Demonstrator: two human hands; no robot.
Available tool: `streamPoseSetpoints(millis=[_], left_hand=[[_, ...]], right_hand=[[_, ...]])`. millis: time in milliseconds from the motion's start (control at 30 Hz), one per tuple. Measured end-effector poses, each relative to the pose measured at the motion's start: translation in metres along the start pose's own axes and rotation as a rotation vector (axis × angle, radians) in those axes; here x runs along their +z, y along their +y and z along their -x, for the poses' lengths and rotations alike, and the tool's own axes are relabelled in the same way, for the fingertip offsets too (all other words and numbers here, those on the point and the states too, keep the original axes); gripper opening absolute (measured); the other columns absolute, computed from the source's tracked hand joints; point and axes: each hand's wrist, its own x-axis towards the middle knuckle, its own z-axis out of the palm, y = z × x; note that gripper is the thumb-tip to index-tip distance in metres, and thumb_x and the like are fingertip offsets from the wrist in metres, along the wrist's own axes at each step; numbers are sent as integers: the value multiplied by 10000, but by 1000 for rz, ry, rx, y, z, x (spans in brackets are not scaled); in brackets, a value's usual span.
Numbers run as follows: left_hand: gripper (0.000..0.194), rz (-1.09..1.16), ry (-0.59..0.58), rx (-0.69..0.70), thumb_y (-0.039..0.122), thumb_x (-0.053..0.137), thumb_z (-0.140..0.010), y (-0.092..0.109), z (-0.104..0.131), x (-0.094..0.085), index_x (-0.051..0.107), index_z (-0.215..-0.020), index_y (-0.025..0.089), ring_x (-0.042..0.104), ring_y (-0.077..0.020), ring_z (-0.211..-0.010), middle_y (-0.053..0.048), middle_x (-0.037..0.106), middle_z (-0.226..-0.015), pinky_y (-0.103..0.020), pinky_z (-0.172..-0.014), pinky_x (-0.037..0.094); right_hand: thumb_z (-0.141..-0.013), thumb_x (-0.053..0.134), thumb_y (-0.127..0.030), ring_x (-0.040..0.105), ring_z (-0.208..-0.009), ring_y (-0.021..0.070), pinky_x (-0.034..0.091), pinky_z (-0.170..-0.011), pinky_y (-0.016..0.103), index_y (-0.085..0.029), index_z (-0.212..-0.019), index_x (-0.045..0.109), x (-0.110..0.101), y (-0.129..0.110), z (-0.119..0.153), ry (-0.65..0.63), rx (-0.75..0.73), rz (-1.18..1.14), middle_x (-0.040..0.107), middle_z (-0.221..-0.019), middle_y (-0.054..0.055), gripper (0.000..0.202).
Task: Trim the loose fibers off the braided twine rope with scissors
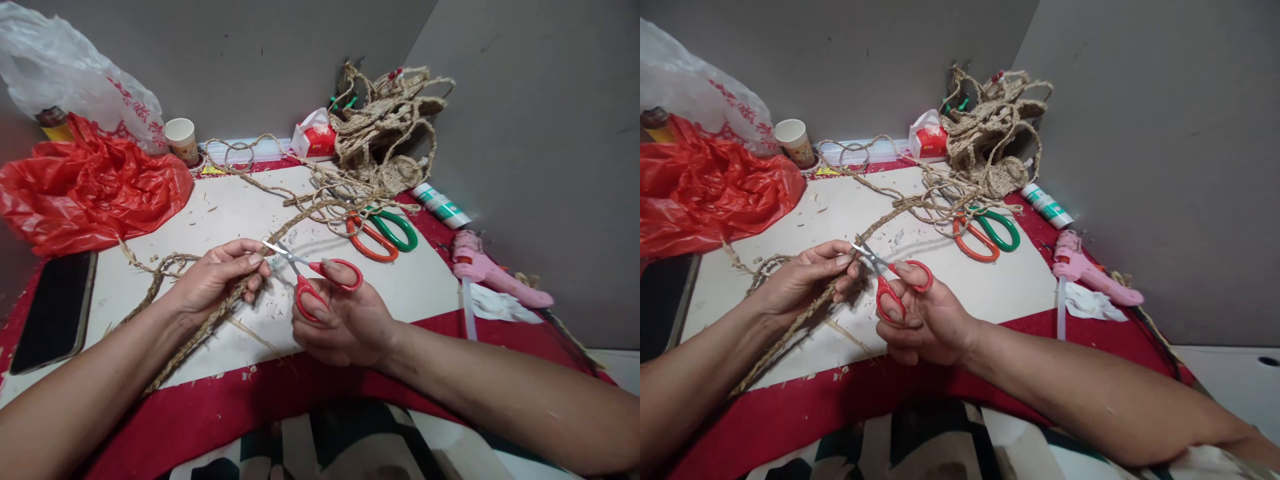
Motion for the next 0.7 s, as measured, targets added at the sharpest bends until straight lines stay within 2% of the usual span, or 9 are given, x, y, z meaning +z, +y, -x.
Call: streamPoseSetpoints(millis=[133, 300, 700], left_hand=[[156, 11, -27, -5, 146, 680, -775, -2, 0, -1, 633, -921, 177, 498, -79, -524, -12, 620, -713, -186, -460, 435], [167, 70, -53, -21, 132, 664, -783, -3, 1, 1, 625, -940, 176, 467, -63, -495, 4, 586, -688, -176, -451, 421], [148, 95, -65, -9, 127, 636, -804, -4, 0, -2, 615, -941, 180, 469, -76, -522, -2, 568, -687, -177, -453, 413]], right_hand=[[-852, 491, -540, 253, -354, 68, 353, -355, 189, -157, -557, 539, 0, 1, 0, 40, -46, -6, 220, -428, -79, 487], [-830, 531, -541, 249, -355, 65, 322, -367, 186, -159, -551, 533, -1, 4, 1, 67, -35, -29, 239, -430, -80, 473], [-784, 637, -543, 171, -333, 53, 285, -342, 161, -179, -492, 398, 6, 3, 2, 156, -56, 54, 243, -382, -96, 525]])
